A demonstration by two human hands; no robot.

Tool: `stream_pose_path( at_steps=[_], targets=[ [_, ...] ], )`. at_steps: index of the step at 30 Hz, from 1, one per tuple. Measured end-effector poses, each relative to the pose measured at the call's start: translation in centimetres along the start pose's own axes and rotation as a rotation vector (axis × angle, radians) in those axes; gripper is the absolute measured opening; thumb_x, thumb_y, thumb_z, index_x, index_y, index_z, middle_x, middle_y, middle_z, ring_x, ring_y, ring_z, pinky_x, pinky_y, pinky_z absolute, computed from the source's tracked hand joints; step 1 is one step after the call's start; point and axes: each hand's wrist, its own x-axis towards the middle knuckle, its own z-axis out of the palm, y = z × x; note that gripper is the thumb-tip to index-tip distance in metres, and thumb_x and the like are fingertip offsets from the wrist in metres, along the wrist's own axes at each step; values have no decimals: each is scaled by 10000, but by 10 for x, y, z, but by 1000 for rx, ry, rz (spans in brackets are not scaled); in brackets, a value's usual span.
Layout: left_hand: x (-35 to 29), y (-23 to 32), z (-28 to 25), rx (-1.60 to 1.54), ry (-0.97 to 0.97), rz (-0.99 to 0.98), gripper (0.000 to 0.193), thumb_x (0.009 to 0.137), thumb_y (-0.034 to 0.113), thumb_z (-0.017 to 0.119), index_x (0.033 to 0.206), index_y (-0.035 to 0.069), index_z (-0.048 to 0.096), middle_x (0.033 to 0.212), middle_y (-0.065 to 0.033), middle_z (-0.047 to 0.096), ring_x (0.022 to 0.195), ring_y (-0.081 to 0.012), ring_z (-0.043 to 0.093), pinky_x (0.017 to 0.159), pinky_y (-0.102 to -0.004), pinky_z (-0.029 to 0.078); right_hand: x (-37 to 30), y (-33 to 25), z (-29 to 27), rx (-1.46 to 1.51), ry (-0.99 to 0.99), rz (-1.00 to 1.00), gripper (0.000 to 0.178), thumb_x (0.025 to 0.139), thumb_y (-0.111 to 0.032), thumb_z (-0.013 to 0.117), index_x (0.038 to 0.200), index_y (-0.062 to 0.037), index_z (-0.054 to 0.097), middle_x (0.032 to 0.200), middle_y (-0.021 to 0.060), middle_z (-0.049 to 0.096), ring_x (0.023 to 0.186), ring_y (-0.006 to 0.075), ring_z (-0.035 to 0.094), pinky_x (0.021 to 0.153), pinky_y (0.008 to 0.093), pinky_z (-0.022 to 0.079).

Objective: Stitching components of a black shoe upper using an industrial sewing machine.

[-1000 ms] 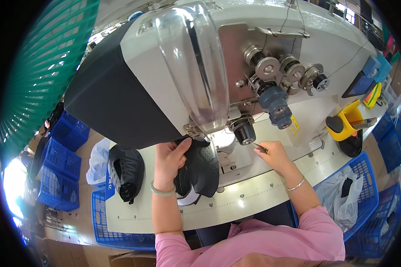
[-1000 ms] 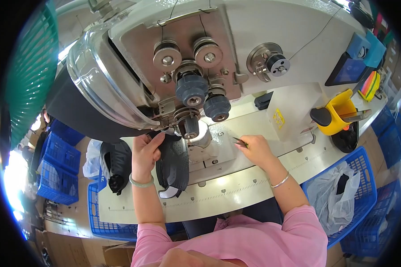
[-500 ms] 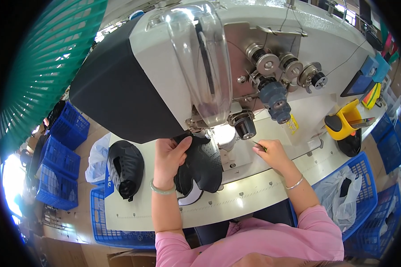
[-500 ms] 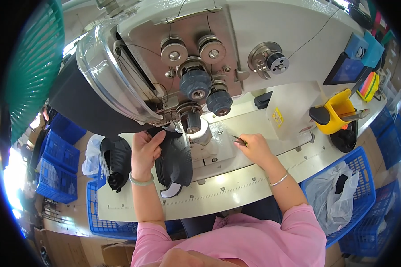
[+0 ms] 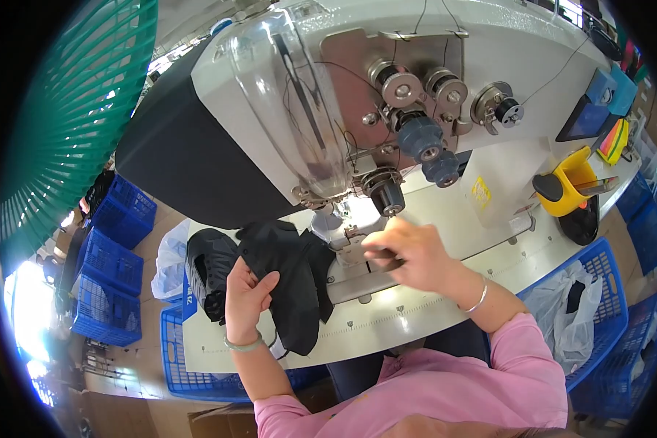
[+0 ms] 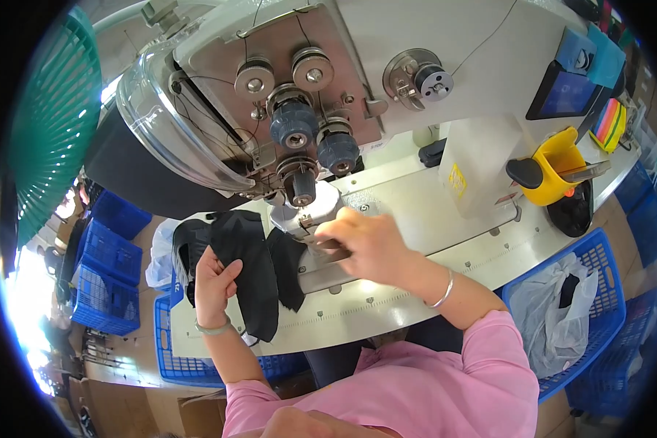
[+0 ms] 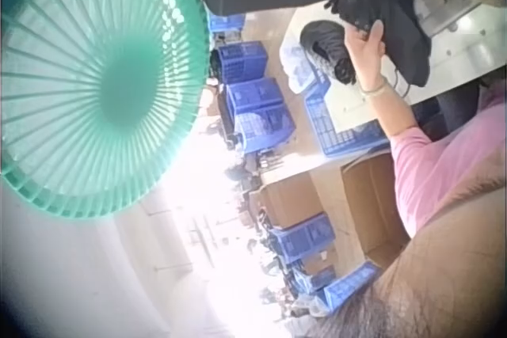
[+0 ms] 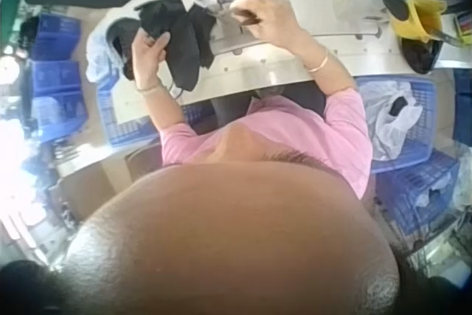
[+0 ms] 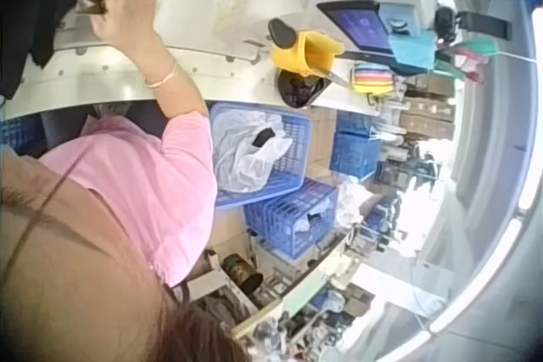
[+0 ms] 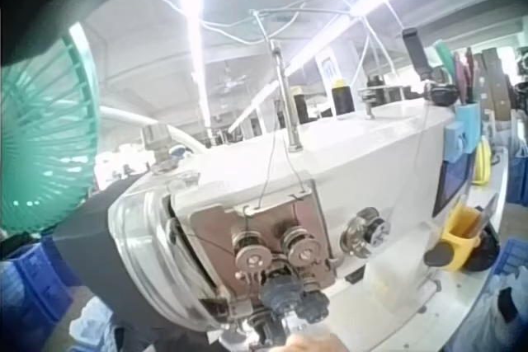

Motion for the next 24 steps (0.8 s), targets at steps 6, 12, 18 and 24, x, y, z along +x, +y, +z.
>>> stream_pose_path(
  at_steps=[6,12,18,24],
  targets=[
    [-23,0,4,38,16,69,469,836,-33,702,1274,-24,536,842,-3,658,488,5,401,428,-159,286,2,-35,9,-39,-289,146,271,827,-274,713,830,-44,570,729,116,612,672,302,642,567,399,487],
    [-33,2,14,131,-3,42,449,834,-57,688,1255,-17,540,786,15,647,523,12,441,446,-159,316,11,-45,29,-181,-304,13,271,860,-299,685,791,-68,562,663,74,567,637,275,634,539,384,475],
    [0,-18,10,521,93,51,245,842,91,732,1038,-12,626,765,-49,667,515,-121,550,489,-249,417,0,-24,20,-246,-391,203,279,866,-323,688,809,-65,599,690,85,616,636,255,650,534,368,473],
    [24,-3,39,1208,469,417,363,804,355,772,830,11,660,755,-132,664,623,-326,630,585,-407,500,-4,-18,3,13,-62,208,285,843,-303,745,865,-51,612,657,39,605,530,169,568,520,287,449]
  ],
)
